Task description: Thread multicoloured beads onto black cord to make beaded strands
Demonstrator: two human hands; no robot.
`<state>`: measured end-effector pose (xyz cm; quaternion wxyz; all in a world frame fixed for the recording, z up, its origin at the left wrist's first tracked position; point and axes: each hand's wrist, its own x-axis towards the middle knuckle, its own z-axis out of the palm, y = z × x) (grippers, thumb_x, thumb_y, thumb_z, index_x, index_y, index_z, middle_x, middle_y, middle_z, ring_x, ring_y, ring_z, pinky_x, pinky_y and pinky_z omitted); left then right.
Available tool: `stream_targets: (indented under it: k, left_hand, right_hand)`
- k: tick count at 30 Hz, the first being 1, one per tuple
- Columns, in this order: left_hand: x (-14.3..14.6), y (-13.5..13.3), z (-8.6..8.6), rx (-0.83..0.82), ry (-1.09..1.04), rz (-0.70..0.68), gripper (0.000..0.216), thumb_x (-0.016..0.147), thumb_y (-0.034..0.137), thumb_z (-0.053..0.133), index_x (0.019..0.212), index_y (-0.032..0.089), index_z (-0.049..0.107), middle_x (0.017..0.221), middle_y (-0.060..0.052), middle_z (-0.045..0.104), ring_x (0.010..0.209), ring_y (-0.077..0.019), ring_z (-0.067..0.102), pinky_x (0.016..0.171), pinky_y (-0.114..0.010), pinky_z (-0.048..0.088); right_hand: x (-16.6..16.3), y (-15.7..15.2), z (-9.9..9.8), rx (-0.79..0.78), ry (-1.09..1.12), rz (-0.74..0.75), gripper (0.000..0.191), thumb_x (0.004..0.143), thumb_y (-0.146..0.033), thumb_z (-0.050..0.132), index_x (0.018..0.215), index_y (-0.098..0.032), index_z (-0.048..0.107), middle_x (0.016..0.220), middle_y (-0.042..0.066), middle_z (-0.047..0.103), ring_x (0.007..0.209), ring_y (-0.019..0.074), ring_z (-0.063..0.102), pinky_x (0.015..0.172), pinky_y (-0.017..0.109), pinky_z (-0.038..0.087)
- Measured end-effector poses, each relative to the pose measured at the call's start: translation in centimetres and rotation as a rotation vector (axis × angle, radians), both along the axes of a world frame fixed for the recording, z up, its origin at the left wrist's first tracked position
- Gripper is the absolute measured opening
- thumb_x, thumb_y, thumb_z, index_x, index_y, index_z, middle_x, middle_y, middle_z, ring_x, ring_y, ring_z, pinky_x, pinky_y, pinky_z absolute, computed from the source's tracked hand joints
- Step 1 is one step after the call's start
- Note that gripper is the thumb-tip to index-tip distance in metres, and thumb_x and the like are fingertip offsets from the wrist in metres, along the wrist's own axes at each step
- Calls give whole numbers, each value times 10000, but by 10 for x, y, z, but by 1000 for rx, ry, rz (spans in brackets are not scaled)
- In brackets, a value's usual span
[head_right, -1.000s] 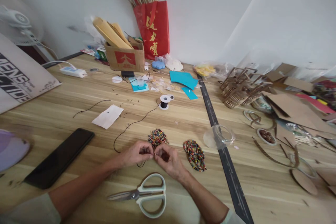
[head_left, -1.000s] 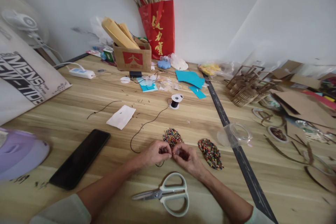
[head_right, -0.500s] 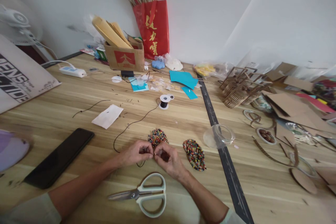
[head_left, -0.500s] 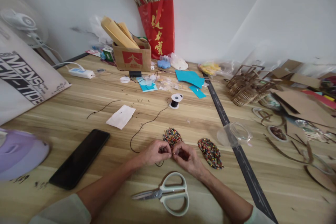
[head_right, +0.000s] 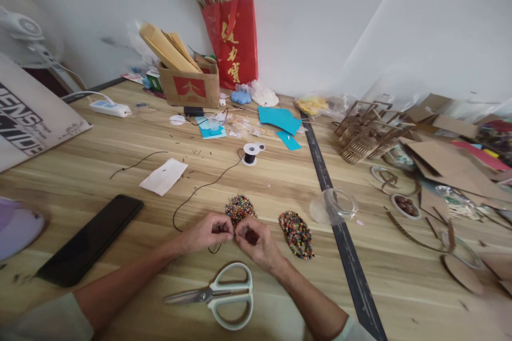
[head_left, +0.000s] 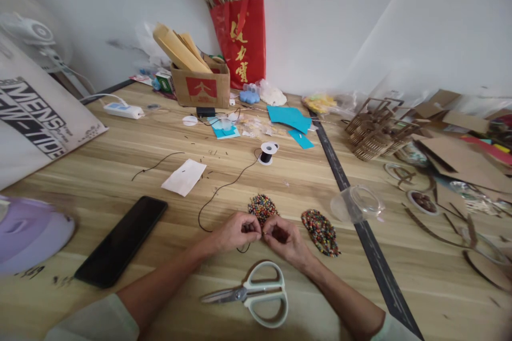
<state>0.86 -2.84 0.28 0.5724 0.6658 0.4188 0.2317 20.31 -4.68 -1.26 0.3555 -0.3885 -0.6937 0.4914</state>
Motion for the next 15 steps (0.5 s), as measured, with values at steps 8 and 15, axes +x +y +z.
stream_targets:
  k: [8, 15]
  left_hand:
    - [0, 0, -3, -2, -32, 1, 69, 719, 180, 609, 713, 114, 629, 626, 13, 572, 602, -97, 495, 572, -188, 388]
    - [1, 1, -7, 16, -33, 5, 73, 723, 185, 630, 704, 115, 623, 619, 16, 571, 596, -93, 496, 569, -181, 392]
  right_hand:
    - [0, 0, -1, -8, 30, 9, 120, 859, -295, 582, 833, -178, 589, 734, 8, 553, 664, 122, 504, 601, 228, 400]
    - [-1, 0, 1, -5, 56, 8, 104, 851, -270, 598, 815, -173, 613, 722, 10, 560, 657, 126, 507, 600, 233, 400]
